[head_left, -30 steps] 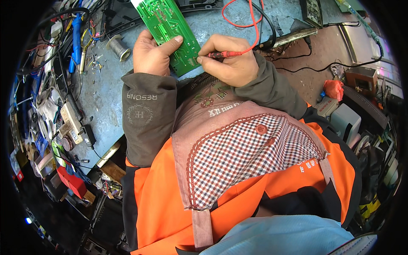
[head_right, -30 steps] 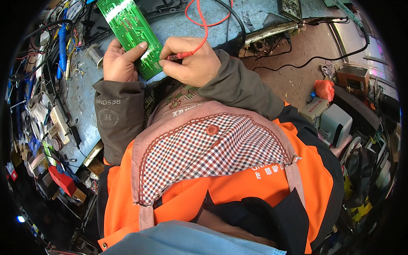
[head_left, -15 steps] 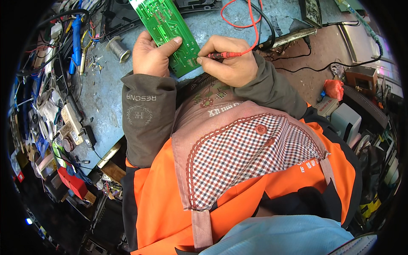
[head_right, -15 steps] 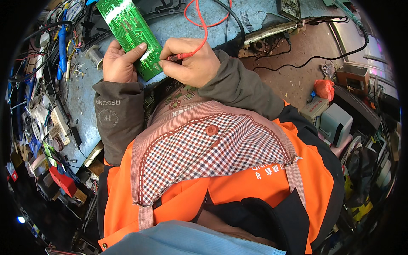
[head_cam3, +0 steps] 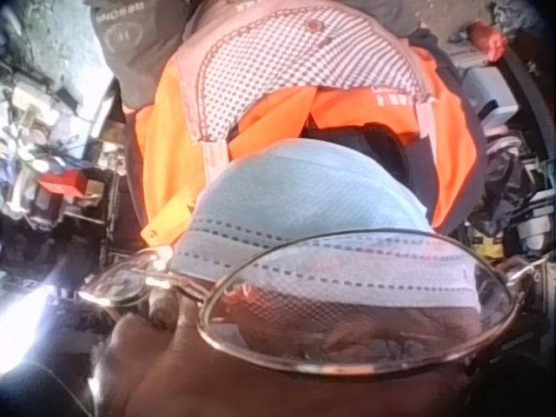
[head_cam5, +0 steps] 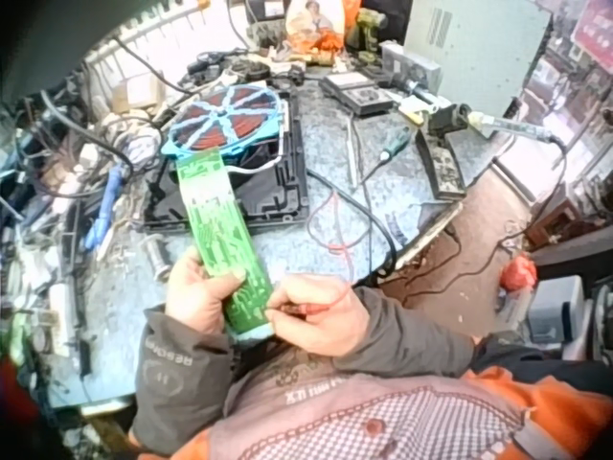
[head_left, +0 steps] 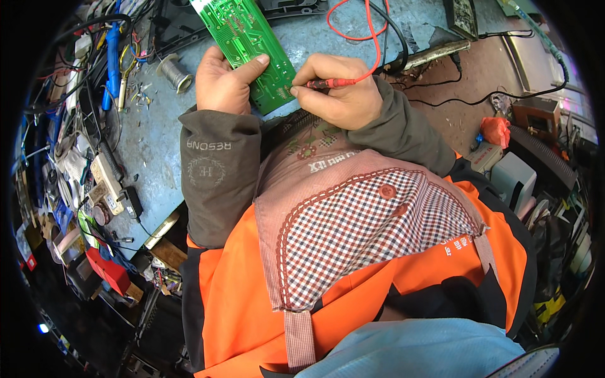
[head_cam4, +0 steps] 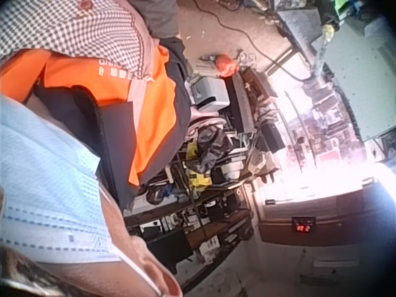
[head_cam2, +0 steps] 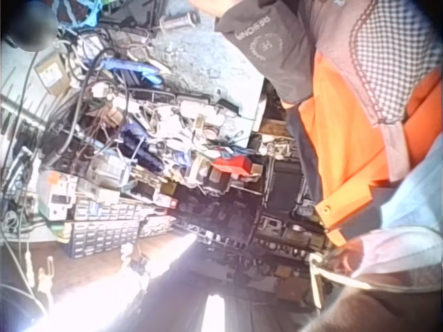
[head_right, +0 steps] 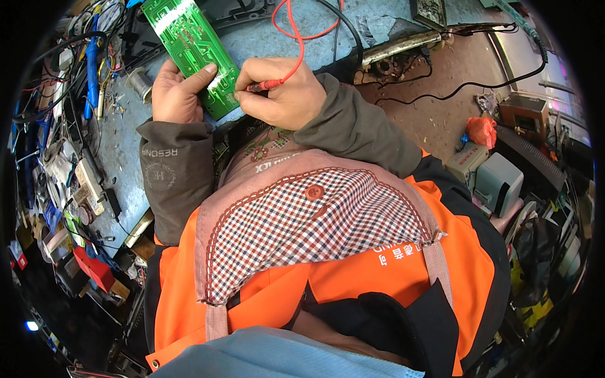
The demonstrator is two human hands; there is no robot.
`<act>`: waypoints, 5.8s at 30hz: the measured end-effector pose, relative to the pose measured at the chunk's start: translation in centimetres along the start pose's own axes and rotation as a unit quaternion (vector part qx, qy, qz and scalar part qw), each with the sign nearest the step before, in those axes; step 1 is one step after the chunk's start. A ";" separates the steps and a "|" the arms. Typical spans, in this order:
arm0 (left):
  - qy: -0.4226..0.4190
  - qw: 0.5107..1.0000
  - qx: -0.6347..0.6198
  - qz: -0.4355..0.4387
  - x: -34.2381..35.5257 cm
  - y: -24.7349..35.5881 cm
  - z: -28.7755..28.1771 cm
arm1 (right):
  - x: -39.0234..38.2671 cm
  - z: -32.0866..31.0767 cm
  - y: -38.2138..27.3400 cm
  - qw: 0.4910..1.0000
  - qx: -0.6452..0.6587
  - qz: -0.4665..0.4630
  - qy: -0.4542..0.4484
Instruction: The person uses a soldering iron to work on a green circuit board, then retrieves a multimeter from a toolbox to test the board with probes. The person continues to solder and test the circuit board.
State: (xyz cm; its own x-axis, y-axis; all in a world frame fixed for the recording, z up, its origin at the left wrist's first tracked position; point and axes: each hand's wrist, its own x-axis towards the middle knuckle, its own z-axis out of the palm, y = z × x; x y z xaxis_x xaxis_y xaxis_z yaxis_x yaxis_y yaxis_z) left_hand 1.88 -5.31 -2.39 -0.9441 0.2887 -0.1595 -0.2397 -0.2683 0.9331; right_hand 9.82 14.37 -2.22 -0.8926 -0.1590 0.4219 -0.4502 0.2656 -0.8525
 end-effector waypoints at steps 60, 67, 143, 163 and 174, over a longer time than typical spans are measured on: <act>0.005 1.000 0.013 0.005 0.0 0.0 0.2 | -0.4 0.0 0.0 1.000 0.009 0.011 0.006; 0.004 1.000 -0.007 0.007 -0.1 0.1 0.3 | -0.2 -0.2 0.1 1.000 0.009 -0.002 -0.010; 0.001 1.000 0.004 0.007 -0.1 0.2 0.0 | -0.1 -0.3 0.1 0.999 -0.001 -0.038 -0.025; 0.003 1.000 0.005 -0.001 -0.2 0.1 0.1 | -0.4 -0.8 -0.3 0.999 0.010 -0.006 -0.037; -0.005 1.000 0.000 0.003 0.0 0.1 0.1 | -0.4 -0.5 0.0 0.999 0.009 -0.020 -0.035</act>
State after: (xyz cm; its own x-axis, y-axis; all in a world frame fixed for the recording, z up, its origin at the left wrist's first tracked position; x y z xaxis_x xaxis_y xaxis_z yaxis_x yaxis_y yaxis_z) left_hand 1.87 -5.24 -2.27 -0.9431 0.2962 -0.1509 -0.2340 -0.2691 0.9343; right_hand 10.12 14.94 -2.24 -0.8696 -0.2358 0.4338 -0.4847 0.2408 -0.8409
